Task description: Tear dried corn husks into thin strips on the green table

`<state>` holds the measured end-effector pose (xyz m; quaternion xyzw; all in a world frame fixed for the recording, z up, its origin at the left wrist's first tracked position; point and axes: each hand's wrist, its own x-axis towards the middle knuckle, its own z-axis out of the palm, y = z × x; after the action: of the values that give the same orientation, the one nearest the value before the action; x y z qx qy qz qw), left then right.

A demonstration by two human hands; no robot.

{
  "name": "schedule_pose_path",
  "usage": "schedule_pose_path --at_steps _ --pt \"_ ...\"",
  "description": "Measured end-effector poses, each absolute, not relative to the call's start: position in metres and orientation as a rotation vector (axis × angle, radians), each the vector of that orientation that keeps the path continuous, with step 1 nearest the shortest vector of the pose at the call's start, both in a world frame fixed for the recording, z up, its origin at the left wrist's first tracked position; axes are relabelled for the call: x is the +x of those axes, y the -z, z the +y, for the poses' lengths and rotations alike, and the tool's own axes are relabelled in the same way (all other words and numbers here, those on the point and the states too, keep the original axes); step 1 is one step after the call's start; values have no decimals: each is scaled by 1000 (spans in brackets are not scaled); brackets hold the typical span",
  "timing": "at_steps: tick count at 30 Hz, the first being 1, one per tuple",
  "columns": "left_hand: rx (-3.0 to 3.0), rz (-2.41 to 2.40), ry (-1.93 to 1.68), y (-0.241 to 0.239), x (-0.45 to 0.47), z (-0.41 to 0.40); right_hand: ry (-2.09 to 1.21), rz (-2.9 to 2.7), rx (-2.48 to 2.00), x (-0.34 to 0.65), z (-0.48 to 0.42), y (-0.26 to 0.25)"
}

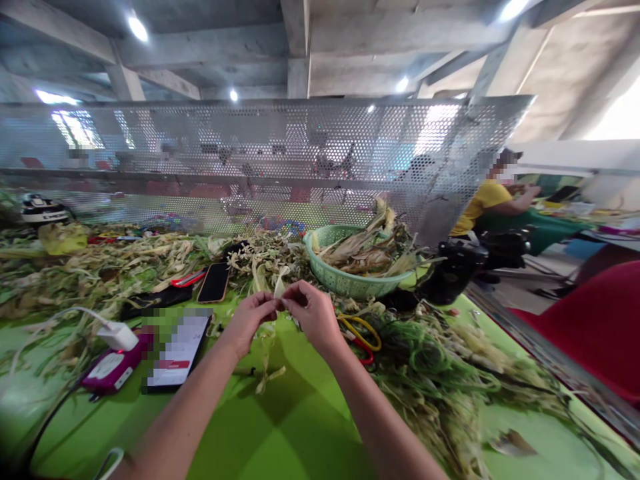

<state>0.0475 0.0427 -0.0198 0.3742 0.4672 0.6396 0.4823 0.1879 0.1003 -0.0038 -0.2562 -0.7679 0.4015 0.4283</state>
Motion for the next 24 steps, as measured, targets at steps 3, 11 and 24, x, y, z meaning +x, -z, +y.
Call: schedule_pose_path --at_steps 3,11,24 --pt "931 1159 -1541 19 48 42 -984 -1921 -648 187 98 2" --pt "882 1063 -1528 17 47 41 -869 -2051 -662 190 98 3" --pt "793 1048 -1649 30 45 46 -975 -2000 -672 188 94 -5"
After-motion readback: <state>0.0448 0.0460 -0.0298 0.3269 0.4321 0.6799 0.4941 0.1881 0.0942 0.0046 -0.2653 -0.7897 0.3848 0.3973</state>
